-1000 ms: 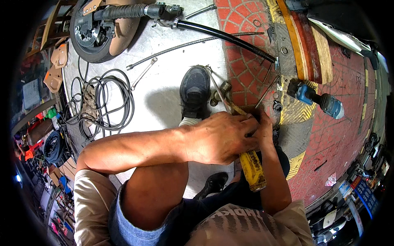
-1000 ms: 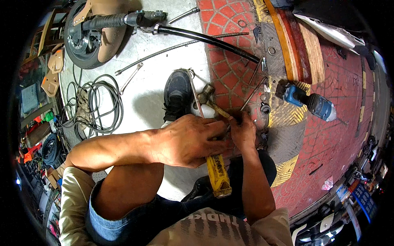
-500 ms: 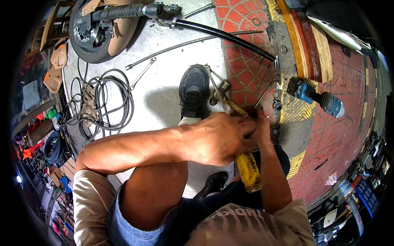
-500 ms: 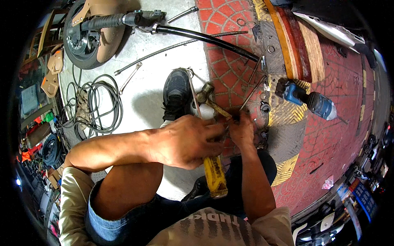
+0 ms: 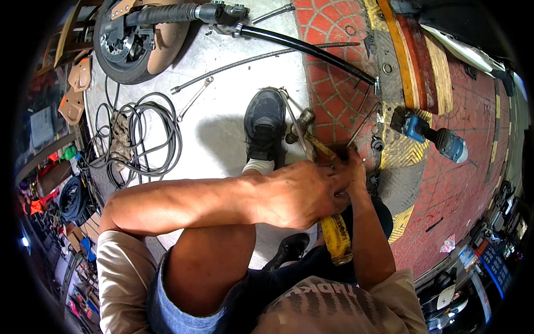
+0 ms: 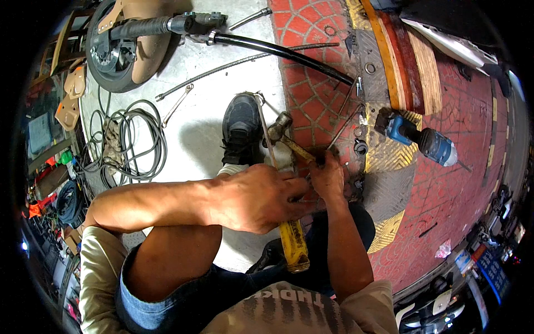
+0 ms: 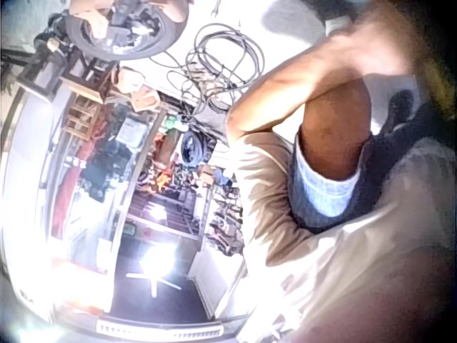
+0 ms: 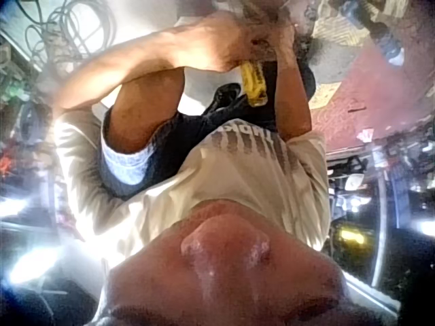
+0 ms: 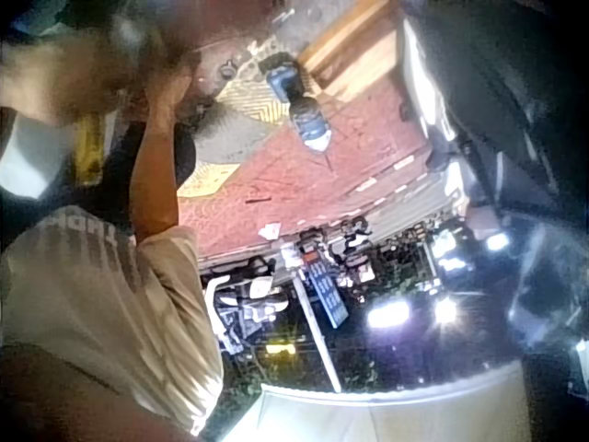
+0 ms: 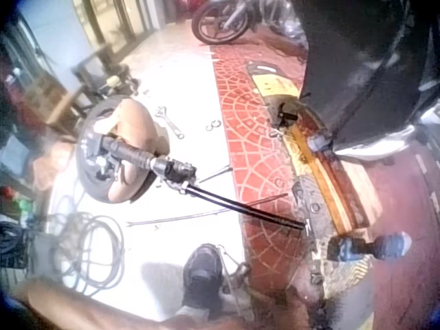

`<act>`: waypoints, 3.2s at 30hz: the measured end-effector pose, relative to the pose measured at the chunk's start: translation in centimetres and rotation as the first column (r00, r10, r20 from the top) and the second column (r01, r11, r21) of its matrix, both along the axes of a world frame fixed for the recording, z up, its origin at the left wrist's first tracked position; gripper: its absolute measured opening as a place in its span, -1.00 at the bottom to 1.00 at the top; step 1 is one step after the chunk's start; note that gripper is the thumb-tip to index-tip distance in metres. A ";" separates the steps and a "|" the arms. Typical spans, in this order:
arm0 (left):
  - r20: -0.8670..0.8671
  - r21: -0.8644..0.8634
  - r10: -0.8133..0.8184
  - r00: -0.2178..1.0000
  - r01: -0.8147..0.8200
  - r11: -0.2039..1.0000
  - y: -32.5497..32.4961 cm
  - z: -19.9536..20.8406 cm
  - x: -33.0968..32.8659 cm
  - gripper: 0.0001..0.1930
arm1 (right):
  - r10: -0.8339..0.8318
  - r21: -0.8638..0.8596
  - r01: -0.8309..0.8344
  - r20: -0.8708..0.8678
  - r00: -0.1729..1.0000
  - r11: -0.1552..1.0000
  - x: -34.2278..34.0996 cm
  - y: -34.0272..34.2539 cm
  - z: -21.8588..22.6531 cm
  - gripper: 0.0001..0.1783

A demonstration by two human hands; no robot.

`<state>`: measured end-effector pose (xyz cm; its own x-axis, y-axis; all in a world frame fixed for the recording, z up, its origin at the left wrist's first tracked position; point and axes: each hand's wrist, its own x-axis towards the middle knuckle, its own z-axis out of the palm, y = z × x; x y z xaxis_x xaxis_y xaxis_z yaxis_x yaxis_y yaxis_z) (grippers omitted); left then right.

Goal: The person removes a bearing from a motorcycle front fork assembly using a hammer and a screwdriver, wipes a bearing with a cloth, and fits it back into the assembly.

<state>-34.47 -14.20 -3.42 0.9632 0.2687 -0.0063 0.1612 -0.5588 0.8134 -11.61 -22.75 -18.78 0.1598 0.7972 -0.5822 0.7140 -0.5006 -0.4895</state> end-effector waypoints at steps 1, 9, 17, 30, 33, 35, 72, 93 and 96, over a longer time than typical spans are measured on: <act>-0.014 -0.013 -0.008 1.000 0.008 1.000 0.1 0.0 0.0 -0.62 | -0.001 0.000 0.001 0.001 1.000 1.000 0.0 0.0 0.1 -0.48; 0.140 -0.042 0.094 0.986 -0.089 0.995 1.6 0.6 -1.0 -0.55 | -0.155 0.010 0.159 -0.176 0.972 0.987 0.1 -0.8 -1.6 -0.49; 0.319 -0.093 0.356 0.879 -0.344 0.934 3.4 0.7 -2.0 -0.65 | 0.294 0.099 -0.319 0.205 0.934 0.943 -0.8 -1.6 -3.4 -0.48; 0.394 0.109 0.348 0.851 -0.419 0.901 3.0 -1.2 -2.6 -0.61 | -0.044 0.440 0.236 -0.403 0.914 0.866 0.4 -0.6 22.2 -0.76; 0.396 0.125 0.348 0.850 -0.426 0.896 3.2 -1.2 -2.5 -0.64 | -0.070 0.317 0.390 -0.693 0.717 0.865 0.9 -0.4 29.5 -0.71; 0.419 0.097 0.355 0.836 -0.429 0.898 3.4 -1.2 -2.4 -0.64 | -0.314 0.046 0.624 -0.834 0.454 0.780 1.1 -0.4 32.5 -0.66; 0.447 -0.004 0.433 0.783 -0.482 0.876 4.0 -2.5 -2.2 -0.74 | 0.573 0.608 -0.465 0.021 0.819 0.643 0.5 2.7 34.5 -0.84; 0.378 -0.690 0.926 0.010 -0.663 0.289 15.3 0.5 -6.8 -0.64 | -0.071 0.280 0.329 -0.656 0.751 0.902 1.1 3.0 29.6 -0.32; 0.331 -0.679 0.943 0.033 -0.686 0.262 14.6 -0.3 -7.1 -0.63 | -0.078 0.274 0.330 -0.651 0.755 0.903 1.4 2.3 28.6 -0.32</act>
